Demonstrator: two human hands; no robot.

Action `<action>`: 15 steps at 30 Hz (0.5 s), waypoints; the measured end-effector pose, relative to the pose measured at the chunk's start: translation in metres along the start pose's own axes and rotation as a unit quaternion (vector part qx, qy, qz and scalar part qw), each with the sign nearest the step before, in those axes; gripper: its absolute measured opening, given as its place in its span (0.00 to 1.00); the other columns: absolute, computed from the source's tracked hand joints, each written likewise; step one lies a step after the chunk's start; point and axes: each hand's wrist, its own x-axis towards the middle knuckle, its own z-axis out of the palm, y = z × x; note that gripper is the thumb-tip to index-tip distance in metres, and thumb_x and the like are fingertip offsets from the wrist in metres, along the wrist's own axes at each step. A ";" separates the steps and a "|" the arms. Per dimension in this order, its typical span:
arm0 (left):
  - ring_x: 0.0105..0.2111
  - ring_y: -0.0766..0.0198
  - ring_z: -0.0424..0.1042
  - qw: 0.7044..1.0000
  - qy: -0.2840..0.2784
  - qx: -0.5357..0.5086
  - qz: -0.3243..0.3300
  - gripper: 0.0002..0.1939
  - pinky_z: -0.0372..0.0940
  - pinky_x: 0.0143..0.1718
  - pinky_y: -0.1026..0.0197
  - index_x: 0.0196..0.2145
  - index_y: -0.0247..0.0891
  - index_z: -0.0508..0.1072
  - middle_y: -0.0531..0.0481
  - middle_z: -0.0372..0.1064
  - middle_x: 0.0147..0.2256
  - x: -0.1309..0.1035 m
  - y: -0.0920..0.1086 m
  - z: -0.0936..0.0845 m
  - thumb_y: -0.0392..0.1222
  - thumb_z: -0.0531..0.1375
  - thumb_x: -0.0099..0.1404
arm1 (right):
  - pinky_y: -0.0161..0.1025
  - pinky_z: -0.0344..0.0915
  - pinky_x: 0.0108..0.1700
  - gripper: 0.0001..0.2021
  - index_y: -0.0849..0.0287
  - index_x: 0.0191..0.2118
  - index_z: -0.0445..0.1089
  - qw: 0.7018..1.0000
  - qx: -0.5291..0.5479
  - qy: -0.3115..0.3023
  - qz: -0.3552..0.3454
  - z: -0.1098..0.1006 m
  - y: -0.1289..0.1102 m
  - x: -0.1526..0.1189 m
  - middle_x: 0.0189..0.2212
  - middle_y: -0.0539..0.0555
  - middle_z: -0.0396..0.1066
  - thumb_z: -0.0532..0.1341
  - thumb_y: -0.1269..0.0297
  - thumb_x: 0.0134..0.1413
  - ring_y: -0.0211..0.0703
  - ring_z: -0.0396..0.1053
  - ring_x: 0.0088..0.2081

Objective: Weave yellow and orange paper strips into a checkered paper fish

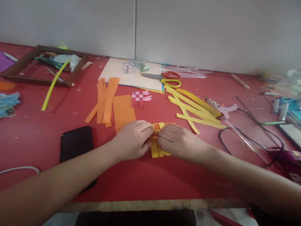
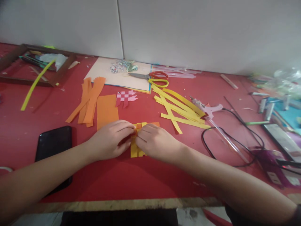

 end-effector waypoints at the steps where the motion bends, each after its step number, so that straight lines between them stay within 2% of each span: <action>1: 0.42 0.54 0.70 1.000 0.001 0.001 0.000 0.08 0.69 0.44 0.52 0.39 0.33 0.71 0.41 0.72 0.40 0.000 0.000 0.000 0.35 0.54 0.64 | 0.39 0.61 0.36 0.15 0.60 0.26 0.68 1.000 0.000 0.001 0.004 0.000 -0.001 0.000 0.25 0.53 0.68 0.52 0.75 0.63 0.41 0.62 0.29; 6: 0.41 0.54 0.70 1.000 0.000 0.007 0.006 0.09 0.69 0.43 0.52 0.39 0.33 0.72 0.40 0.72 0.40 0.000 0.000 0.000 0.35 0.53 0.65 | 0.39 0.60 0.34 0.15 0.61 0.27 0.68 0.999 0.021 -0.023 0.039 0.003 -0.007 0.001 0.26 0.54 0.69 0.51 0.75 0.63 0.41 0.63 0.28; 9: 0.43 0.54 0.70 1.000 0.004 0.009 0.005 0.09 0.69 0.44 0.51 0.41 0.32 0.71 0.40 0.72 0.41 -0.002 -0.001 0.002 0.35 0.53 0.66 | 0.39 0.62 0.33 0.14 0.60 0.29 0.69 0.994 0.069 -0.039 0.079 -0.001 -0.003 0.004 0.26 0.54 0.71 0.51 0.69 0.65 0.41 0.66 0.29; 11: 0.43 0.54 0.70 1.000 0.008 0.007 0.009 0.09 0.69 0.45 0.51 0.41 0.33 0.71 0.40 0.72 0.40 -0.003 -0.002 0.004 0.35 0.53 0.65 | 0.38 0.64 0.33 0.13 0.57 0.32 0.71 0.986 0.100 -0.025 0.134 -0.010 0.013 -0.001 0.29 0.53 0.74 0.53 0.62 0.65 0.42 0.69 0.30; 12: 0.43 0.54 0.70 1.000 0.007 0.007 0.010 0.09 0.69 0.45 0.51 0.41 0.33 0.71 0.40 0.72 0.40 -0.003 -0.002 0.004 0.35 0.53 0.65 | 0.39 0.65 0.36 0.12 0.55 0.35 0.72 0.978 0.091 0.004 0.188 -0.017 0.026 -0.007 0.32 0.52 0.76 0.53 0.59 0.64 0.42 0.71 0.33; 14: 0.43 0.53 0.70 1.000 0.004 0.006 0.009 0.09 0.69 0.44 0.51 0.40 0.34 0.71 0.41 0.72 0.40 -0.004 -0.002 0.004 0.35 0.53 0.65 | 0.41 0.67 0.39 0.11 0.53 0.41 0.74 0.943 0.019 0.068 0.326 -0.031 0.063 -0.032 0.37 0.52 0.78 0.57 0.56 0.60 0.46 0.74 0.37; 15: 0.43 0.53 0.70 1.000 0.003 0.006 0.009 0.09 0.69 0.44 0.50 0.40 0.34 0.71 0.41 0.72 0.40 -0.004 -0.002 0.003 0.35 0.53 0.65 | 0.43 0.67 0.42 0.11 0.53 0.41 0.74 0.919 -0.024 0.053 0.390 -0.038 0.085 -0.049 0.39 0.54 0.78 0.58 0.57 0.59 0.48 0.74 0.39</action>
